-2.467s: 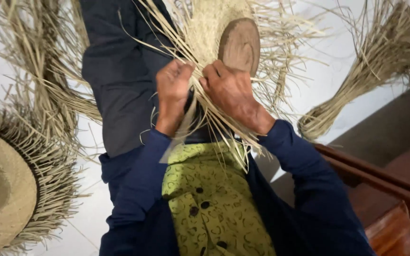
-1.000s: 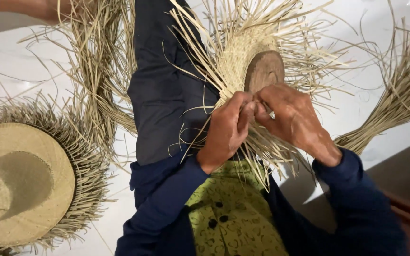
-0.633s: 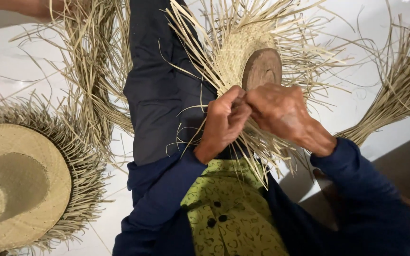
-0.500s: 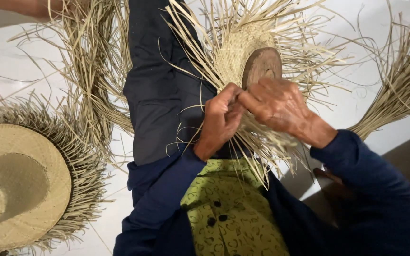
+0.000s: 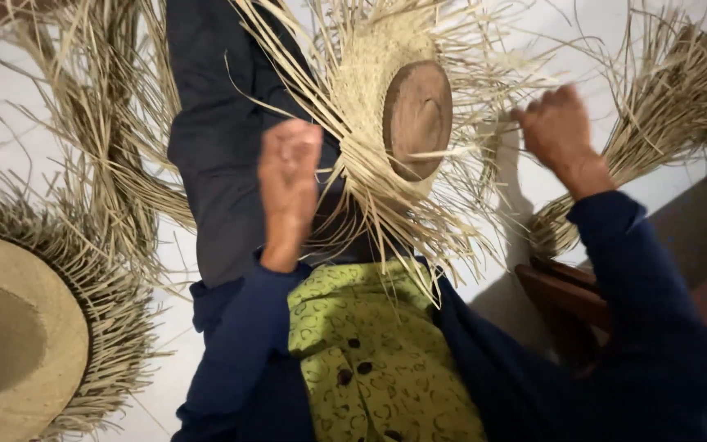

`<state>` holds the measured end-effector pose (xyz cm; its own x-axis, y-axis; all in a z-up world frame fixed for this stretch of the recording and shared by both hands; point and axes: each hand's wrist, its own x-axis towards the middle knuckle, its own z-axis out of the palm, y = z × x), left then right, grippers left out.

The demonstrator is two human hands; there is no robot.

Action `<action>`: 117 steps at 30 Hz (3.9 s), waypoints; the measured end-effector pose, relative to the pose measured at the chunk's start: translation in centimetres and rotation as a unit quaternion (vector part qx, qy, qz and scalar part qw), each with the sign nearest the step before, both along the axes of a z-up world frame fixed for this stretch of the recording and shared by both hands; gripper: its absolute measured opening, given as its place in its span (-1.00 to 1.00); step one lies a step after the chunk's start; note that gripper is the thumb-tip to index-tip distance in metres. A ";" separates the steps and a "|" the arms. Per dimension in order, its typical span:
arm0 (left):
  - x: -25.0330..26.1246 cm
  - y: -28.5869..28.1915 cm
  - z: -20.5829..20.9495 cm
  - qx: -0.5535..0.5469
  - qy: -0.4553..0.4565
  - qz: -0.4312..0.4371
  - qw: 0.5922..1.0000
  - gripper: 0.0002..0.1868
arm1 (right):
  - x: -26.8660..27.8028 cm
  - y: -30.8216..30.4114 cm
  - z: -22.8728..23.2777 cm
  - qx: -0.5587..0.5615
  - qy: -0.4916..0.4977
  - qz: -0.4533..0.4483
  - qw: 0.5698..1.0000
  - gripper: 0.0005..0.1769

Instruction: Weaving straw strands around a wooden block to form the brim of a hat.

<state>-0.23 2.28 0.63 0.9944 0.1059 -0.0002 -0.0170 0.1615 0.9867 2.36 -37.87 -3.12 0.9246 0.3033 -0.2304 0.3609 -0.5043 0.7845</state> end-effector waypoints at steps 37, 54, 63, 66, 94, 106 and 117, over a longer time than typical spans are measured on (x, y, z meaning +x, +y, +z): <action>0.8 -5.7 -9.4 -0.308 0.145 0.051 0.939 -0.71 | 4.5 20.9 3.6 0.769 0.267 0.017 0.581 -0.68; -0.1 -3.7 -0.7 0.311 -0.184 0.103 0.927 -0.93 | 6.2 20.1 2.4 0.608 0.370 0.014 0.702 -0.91; -0.4 -3.9 -1.2 0.313 -0.159 0.123 0.928 -0.82 | 5.7 21.9 5.2 0.674 0.310 0.034 0.669 -0.83; -0.3 -3.9 -1.2 0.339 -0.176 0.132 0.915 -0.75 | 6.0 21.8 4.4 0.679 0.332 0.098 0.648 -0.88; 4.3 1.4 -2.3 0.022 0.059 -0.197 0.978 -0.64 | -2.2 26.4 8.1 0.167 -0.022 0.380 0.910 -0.86; 5.1 3.6 -2.6 0.102 0.117 -0.345 0.926 -0.80 | -5.6 32.0 6.1 0.510 0.095 0.428 0.740 -0.80; 3.4 3.2 -0.1 0.051 0.083 -0.276 0.956 -0.91 | -12.6 33.6 11.0 0.678 0.377 0.381 0.503 -0.71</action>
